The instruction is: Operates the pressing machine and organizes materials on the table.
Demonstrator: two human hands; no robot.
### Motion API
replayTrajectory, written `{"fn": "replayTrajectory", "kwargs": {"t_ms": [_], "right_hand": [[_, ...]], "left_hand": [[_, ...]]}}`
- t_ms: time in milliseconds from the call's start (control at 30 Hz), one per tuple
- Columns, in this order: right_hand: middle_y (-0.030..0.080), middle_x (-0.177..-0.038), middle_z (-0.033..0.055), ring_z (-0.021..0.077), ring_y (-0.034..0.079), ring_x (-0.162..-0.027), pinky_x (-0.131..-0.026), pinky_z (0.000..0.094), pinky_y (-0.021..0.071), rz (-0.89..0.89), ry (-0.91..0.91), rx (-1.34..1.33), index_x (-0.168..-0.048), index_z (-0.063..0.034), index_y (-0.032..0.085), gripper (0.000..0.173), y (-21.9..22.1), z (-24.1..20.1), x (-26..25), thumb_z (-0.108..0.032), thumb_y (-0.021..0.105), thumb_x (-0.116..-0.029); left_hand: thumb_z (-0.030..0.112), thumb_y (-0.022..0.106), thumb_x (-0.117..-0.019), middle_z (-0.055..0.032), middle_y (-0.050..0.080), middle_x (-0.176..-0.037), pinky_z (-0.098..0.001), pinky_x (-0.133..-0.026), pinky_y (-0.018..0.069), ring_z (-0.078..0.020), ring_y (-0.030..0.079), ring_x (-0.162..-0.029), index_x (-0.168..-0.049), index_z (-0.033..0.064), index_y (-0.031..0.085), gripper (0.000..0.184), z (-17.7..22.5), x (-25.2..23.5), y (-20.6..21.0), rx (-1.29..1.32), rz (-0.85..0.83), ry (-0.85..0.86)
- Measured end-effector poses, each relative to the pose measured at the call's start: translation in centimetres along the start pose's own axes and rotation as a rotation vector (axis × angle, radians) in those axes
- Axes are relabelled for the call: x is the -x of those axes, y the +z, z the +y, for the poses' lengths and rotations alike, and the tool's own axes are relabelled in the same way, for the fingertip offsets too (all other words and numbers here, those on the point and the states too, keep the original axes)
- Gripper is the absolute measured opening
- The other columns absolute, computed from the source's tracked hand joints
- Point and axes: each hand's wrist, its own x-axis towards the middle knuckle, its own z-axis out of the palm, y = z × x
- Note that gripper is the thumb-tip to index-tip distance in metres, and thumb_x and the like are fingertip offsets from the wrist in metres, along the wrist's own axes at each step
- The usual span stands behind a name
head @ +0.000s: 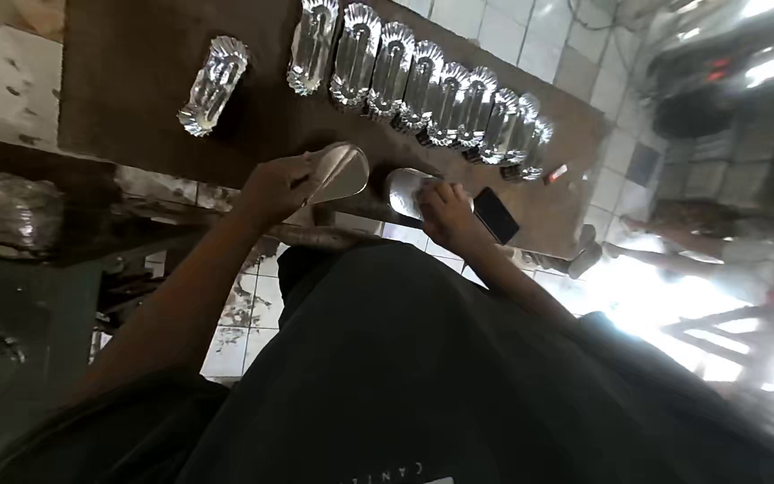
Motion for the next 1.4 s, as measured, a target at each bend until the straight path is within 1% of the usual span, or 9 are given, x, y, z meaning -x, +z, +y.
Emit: {"fn": "replayTrajectory", "kwargs": {"t_ms": [233, 333, 500, 633, 833, 1000, 1133, 1300, 1400], "right_hand": [[0.066, -0.120, 0.0130, 0.0198, 0.066, -0.104, -0.088, 0.0353, 0.0592, -0.309, -0.172, -0.723, -0.108, -0.0058, 0.074, 0.031, -3.5, 6.1, -3.2, -0.015, 0.085, -0.0811], [0.067, -0.114, 0.0111, 0.0182, 0.066, -0.094, -0.081, 0.0374, 0.0581, -0.467, -0.127, -0.758, -0.108, -0.0066, 0.075, 0.029, -4.7, 7.3, -5.1, -0.016, 0.085, -0.0816], [0.069, -0.111, 0.0123, 0.0198, 0.068, -0.089, -0.078, 0.0398, 0.0600, -0.597, 0.003, -0.791, -0.110, -0.0037, 0.073, 0.025, -5.5, 7.2, -5.8, -0.014, 0.080, -0.0885], [0.072, -0.094, 0.0089, 0.0129, 0.063, -0.074, -0.070, 0.0343, 0.0561, -0.548, 0.063, -0.753, -0.111, -0.0031, 0.074, 0.021, -5.3, 7.0, -5.3, -0.016, 0.074, -0.0941], [0.073, -0.103, 0.0153, 0.0249, 0.069, -0.089, -0.083, 0.0503, 0.0569, -0.286, 0.136, -0.609, -0.116, -0.0058, 0.074, 0.022, -4.7, 4.5, -2.9, -0.019, 0.068, -0.0983], [0.068, -0.124, 0.0248, 0.0461, 0.065, -0.116, -0.092, 0.0676, 0.0519, 0.266, 0.309, 0.018, -0.132, -0.0044, 0.064, 0.035, -5.0, -4.9, 1.5, -0.009, 0.057, -0.0978], [0.064, -0.131, 0.0281, 0.0518, 0.062, -0.119, -0.093, 0.0747, 0.0476, 0.168, 0.534, 0.079, -0.141, -0.0073, 0.057, 0.048, -3.2, -9.1, 0.5, -0.012, 0.065, -0.0943], [0.069, -0.094, 0.0100, 0.0142, 0.068, -0.087, -0.082, 0.0344, 0.0588, 0.374, 0.145, -0.573, -0.112, 0.0029, 0.066, 0.024, 0.8, -24.4, -0.7, -0.014, 0.051, -0.1066], [0.068, -0.085, 0.0065, 0.0129, 0.067, -0.074, -0.070, 0.0333, 0.0599, 0.223, 0.108, -1.076, -0.109, 0.0008, 0.066, 0.022, 3.4, -35.9, -1.5, -0.014, 0.050, -0.1076]], "left_hand": [[0.015, 0.041, -0.1091, -0.0044, 0.064, -0.123, -0.0382, -0.100, 0.0549, -0.0143, 0.064, -0.113, -0.133, 0.0036, 0.051, 0.028, 13.7, 8.3, -1.3, 0.594, 0.873, -0.335], [0.031, 0.033, -0.1067, 0.0060, 0.072, -0.106, -0.0337, -0.084, 0.0603, -0.0084, 0.069, -0.098, -0.111, 0.0254, 0.064, 0.032, 19.7, 13.8, 1.7, 1.244, 0.867, -0.401], [0.033, 0.045, -0.1074, 0.0001, 0.073, -0.094, -0.0324, -0.077, 0.0609, -0.0134, 0.071, -0.084, -0.111, 0.0197, 0.068, 0.026, 24.3, 18.9, 7.6, 1.534, 0.782, -0.398], [0.028, 0.067, -0.0968, 0.0005, 0.072, -0.096, -0.0362, -0.083, 0.0610, -0.0148, 0.071, -0.088, -0.110, 0.0198, 0.069, 0.016, 23.4, 20.6, 4.6, 1.503, 0.801, -0.224], [0.018, 0.034, -0.1074, 0.0017, 0.070, -0.098, -0.0286, -0.074, 0.0611, -0.0096, 0.070, -0.087, -0.115, 0.0218, 0.059, 0.026, 21.0, 22.6, -0.2, 1.240, 0.975, -0.292], [0.022, 0.034, -0.1114, -0.0003, 0.070, -0.100, -0.0348, -0.077, 0.0614, -0.0124, 0.070, -0.089, -0.134, 0.0166, 0.051, 0.029, 17.7, 24.5, 3.2, 1.146, 0.887, -0.723], [0.025, 0.037, -0.1114, 0.0005, 0.067, -0.116, -0.0357, -0.083, 0.0606, -0.0118, 0.069, -0.099, -0.144, 0.0209, 0.044, 0.034, 10.7, 27.7, 0.5, 1.179, 0.807, -0.688], [0.012, 0.044, -0.1071, 0.0015, 0.066, -0.121, -0.0386, -0.097, 0.0574, -0.0130, 0.066, -0.111, -0.137, 0.0152, 0.047, 0.031, 5.6, 28.6, -6.5, 1.155, 0.693, -0.291], [0.022, 0.044, -0.1109, -0.0008, 0.060, -0.139, -0.0402, -0.105, 0.0532, -0.0156, 0.060, -0.124, -0.150, 0.0166, 0.041, 0.040, 5.8, 28.3, -8.6, 1.119, 0.637, -0.238]]}}
